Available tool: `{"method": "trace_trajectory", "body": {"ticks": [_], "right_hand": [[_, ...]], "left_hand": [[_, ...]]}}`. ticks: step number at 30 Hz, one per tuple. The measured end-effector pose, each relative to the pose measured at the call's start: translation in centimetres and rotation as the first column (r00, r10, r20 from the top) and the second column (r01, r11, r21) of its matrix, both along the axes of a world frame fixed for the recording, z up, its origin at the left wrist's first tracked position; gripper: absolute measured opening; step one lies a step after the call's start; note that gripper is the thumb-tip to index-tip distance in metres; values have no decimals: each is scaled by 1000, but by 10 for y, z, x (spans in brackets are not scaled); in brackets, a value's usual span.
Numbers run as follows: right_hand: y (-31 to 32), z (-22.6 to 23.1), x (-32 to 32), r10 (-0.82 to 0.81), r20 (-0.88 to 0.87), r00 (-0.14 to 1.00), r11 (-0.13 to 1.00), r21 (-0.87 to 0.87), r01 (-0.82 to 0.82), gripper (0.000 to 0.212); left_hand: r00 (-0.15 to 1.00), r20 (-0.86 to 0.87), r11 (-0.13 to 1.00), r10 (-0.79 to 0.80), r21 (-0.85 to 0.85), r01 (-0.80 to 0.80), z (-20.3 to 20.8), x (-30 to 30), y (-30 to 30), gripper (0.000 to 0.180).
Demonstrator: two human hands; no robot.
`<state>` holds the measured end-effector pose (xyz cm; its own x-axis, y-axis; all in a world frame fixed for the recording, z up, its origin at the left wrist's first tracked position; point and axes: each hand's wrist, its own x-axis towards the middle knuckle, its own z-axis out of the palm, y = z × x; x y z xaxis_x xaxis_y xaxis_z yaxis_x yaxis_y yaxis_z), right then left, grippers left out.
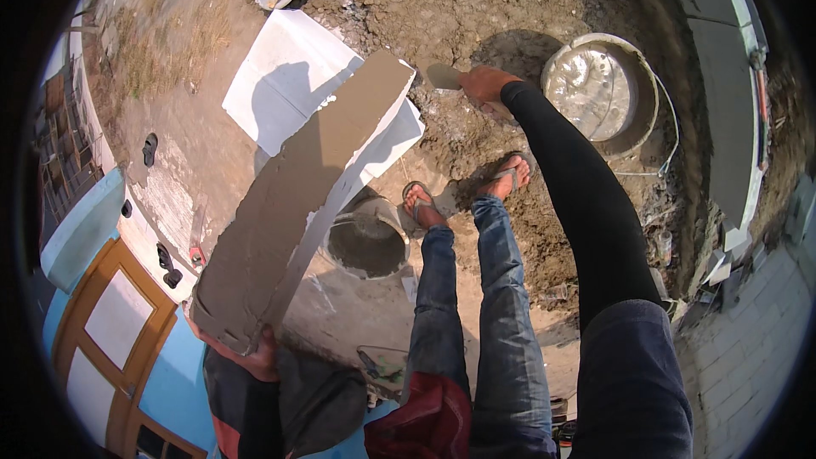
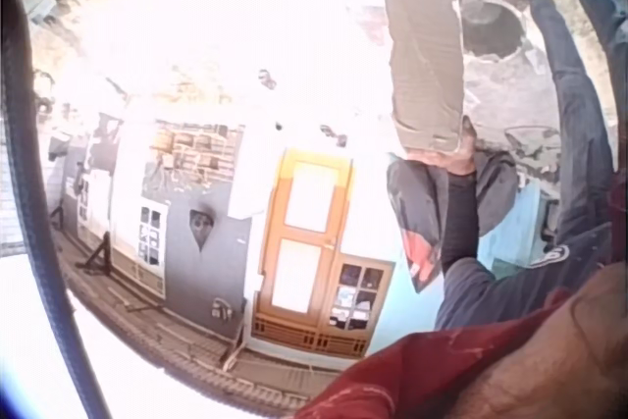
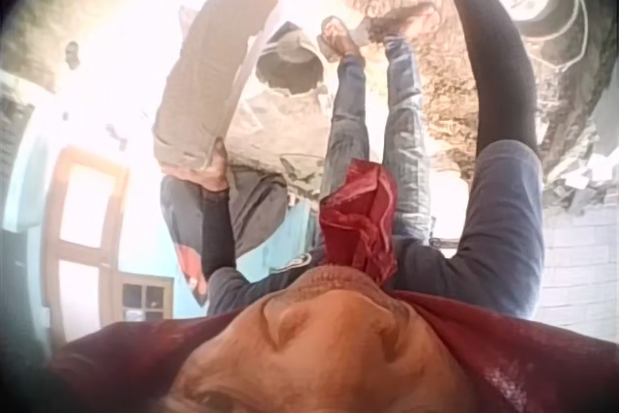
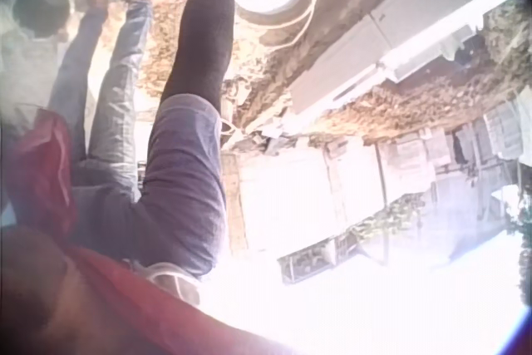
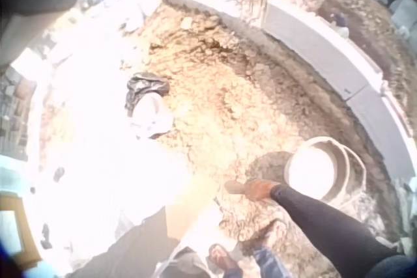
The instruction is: The person applies cement to a brick and a foundation wall using a trowel, spreading the mixture evenly after scooping it from a bucket.
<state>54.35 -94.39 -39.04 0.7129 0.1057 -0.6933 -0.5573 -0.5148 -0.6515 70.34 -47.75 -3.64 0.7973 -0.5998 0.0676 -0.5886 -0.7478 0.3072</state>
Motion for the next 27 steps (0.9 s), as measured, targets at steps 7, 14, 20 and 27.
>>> {"method": "trace_trajectory", "body": {"ticks": [7,14,20,27], "right_hand": [[43,31,2,-435,-383,815,804,242,543,47],[35,51,-5,-478,-584,656,554,379,741,42],[43,95,69,-296,-544,785,661,476,580,40],[82,197,80,-160,-306,939,737,595,320,46]], "left_hand": [[1000,16,999,7,49,-8,8,0,20,121],[996,-81,997,38,-59,-43,6,-4,12,117],[998,-65,1000,9,-23,-11,7,-1,6,115],[986,-151,982,77,-158,-101,6,-5,-8,105]]}}
